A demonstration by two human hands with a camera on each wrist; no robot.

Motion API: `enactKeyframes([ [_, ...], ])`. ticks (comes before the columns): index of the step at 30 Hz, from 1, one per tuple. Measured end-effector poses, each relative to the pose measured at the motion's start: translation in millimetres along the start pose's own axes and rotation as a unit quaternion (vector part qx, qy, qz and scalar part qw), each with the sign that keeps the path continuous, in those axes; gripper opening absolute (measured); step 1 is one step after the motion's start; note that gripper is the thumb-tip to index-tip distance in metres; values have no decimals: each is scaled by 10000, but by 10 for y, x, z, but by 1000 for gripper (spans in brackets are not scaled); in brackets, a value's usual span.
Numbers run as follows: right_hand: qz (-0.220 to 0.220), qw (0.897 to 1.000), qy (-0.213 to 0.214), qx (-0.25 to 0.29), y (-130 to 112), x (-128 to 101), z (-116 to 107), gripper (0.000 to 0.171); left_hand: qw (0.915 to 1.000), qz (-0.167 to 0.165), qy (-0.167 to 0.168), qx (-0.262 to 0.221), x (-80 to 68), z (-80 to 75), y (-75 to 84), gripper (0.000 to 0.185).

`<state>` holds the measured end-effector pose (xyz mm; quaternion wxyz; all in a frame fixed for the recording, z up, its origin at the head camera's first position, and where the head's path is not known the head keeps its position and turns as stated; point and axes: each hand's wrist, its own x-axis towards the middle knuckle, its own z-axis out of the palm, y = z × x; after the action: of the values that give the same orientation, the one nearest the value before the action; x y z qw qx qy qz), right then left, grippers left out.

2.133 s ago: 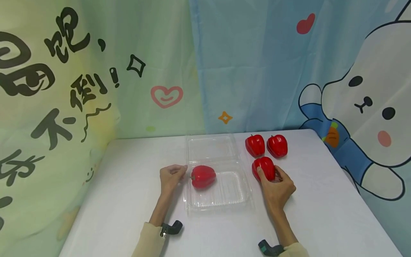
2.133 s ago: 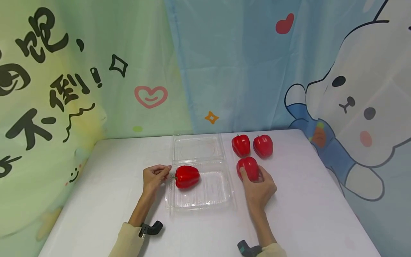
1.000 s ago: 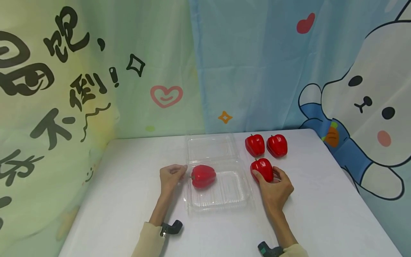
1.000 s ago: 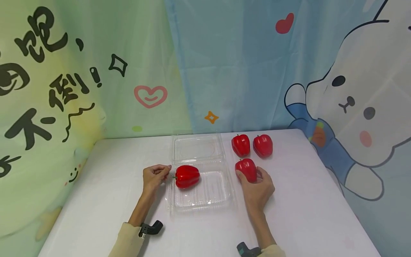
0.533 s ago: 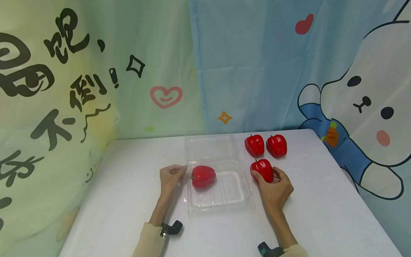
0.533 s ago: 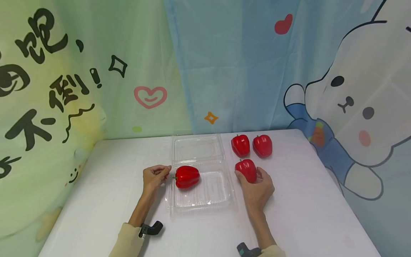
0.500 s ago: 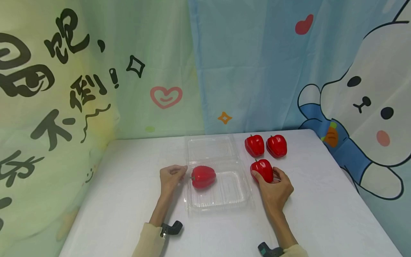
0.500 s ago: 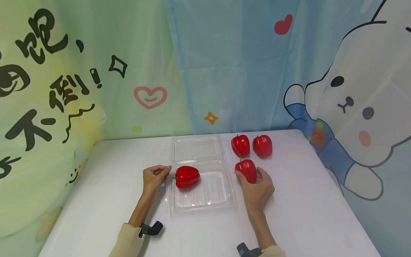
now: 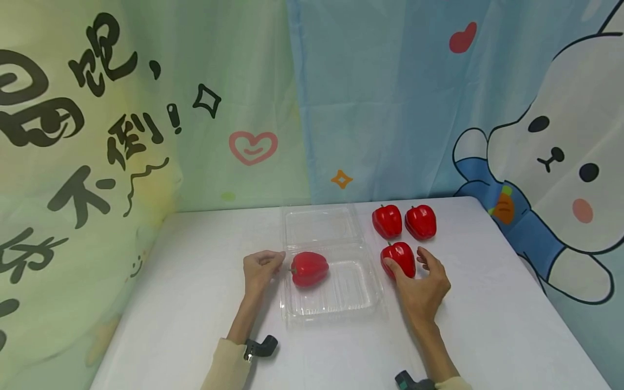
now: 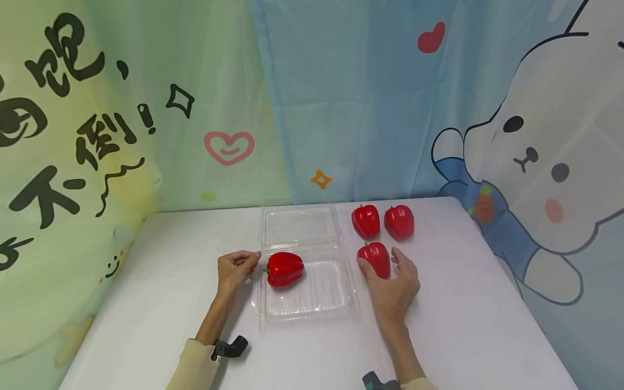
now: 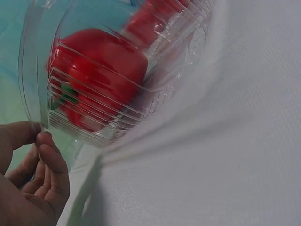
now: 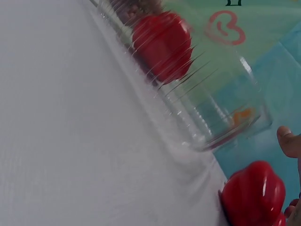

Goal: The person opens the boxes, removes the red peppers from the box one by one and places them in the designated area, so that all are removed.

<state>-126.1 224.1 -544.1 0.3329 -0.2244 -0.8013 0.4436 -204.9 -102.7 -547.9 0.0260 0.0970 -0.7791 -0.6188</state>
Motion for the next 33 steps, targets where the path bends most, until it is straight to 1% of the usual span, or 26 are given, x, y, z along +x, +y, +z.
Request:
enactKeyframes([
  [5, -719, 9964, -371, 256, -107, 18, -18, 76, 10000, 41, 5, 22, -2, 4, 0, 24],
  [7, -991, 9926, -611, 331, -147, 24, -8, 77, 10000, 31, 6, 18, -4, 4, -3, 24],
  [10, -1247, 9861, -1025, 385, -212, 27, 16, 79, 10000, 12, 5, 19, -3, 2, -5, 23],
  [17, -1403, 9676, -2044, 474, -341, 36, 94, 79, 10000, -19, 12, 62, -8, -4, -1, 23],
  [24, -1597, 9404, -2930, 656, -476, 11, 167, 77, 10000, -22, 18, 80, -4, -11, -4, 21],
  [29, -1768, 9249, -3302, 655, -569, -25, 261, 78, 10000, 18, 1, 95, -4, -7, -7, 23],
  [33, -1726, 9161, -3566, 616, -627, -58, 323, 79, 10000, 43, -27, 73, -6, -7, -9, 24],
])
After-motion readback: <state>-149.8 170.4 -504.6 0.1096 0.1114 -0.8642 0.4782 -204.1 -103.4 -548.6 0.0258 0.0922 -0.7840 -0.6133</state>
